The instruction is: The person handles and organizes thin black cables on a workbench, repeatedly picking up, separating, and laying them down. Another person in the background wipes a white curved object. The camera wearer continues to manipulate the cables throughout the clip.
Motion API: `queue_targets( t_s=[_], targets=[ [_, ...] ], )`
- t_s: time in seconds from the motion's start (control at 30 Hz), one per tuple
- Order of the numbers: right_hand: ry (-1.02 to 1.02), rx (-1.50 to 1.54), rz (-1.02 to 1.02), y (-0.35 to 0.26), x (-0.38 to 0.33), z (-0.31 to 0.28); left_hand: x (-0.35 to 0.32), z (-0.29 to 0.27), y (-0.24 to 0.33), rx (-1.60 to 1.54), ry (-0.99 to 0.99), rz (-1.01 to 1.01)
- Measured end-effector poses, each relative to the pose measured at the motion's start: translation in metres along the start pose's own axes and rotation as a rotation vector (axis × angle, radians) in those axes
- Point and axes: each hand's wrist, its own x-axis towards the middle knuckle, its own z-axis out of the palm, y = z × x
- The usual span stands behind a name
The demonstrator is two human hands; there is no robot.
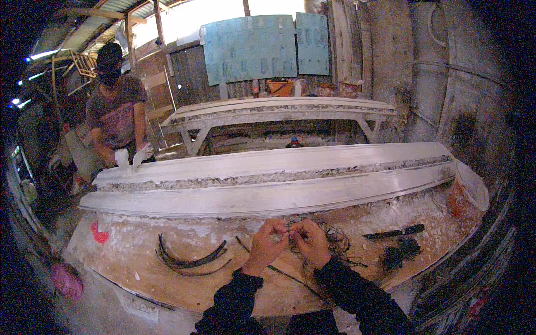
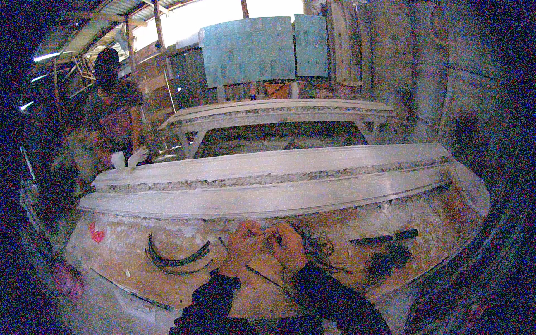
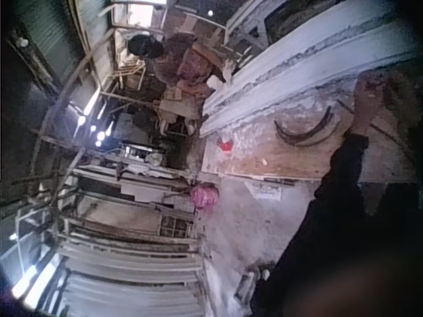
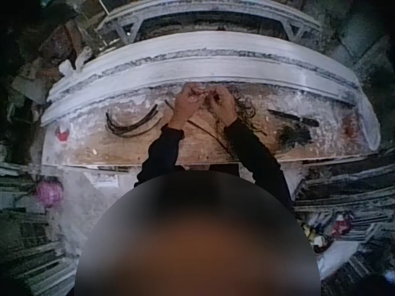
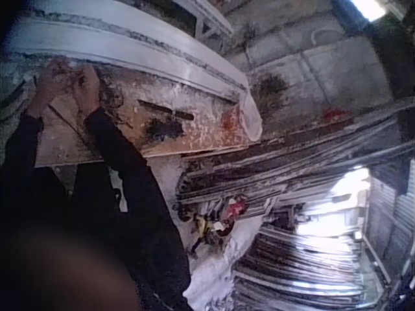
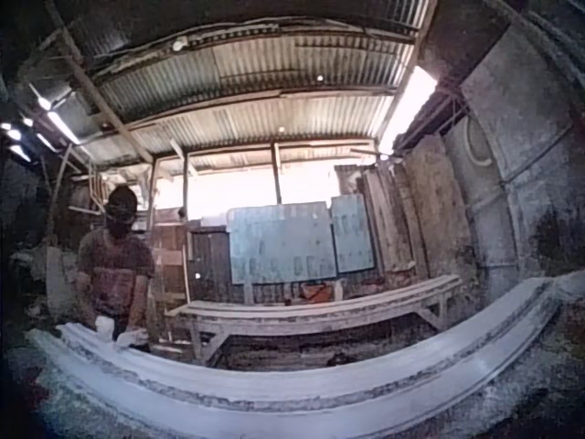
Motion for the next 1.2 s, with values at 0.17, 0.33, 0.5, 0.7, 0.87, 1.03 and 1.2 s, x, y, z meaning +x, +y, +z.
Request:
queue_targets(
  t_s=[0.17,0.33,0.5,0.7,0.87,1.03,1.2],
  targets=[
    [-0.091,0.275,0.231,0.007,-0.003,0.004,0.000,-0.001,0.005,-0.022,-0.010,-0.114],
    [-0.281,0.563,0.440,0.019,0.003,-0.001,0.002,-0.002,0.001,-0.090,0.004,-0.133],
    [-0.342,0.802,0.533,0.020,0.005,-0.004,0.003,-0.003,-0.007,-0.250,-0.022,-0.234],
    [-0.352,0.930,0.619,0.018,0.006,-0.007,0.000,-0.002,-0.011,-0.127,-0.085,-0.271],
    [-0.376,0.906,0.570,0.022,0.006,-0.007,-0.001,0.000,-0.009,-0.264,-0.078,-0.339],
    [-0.271,0.853,0.582,0.022,0.005,-0.002,-0.001,-0.002,-0.006,-0.137,-0.051,-0.204],
    [-0.210,0.861,0.572,0.019,0.006,-0.003,0.001,-0.003,-0.006,-0.259,-0.086,-0.246]
  ],
)
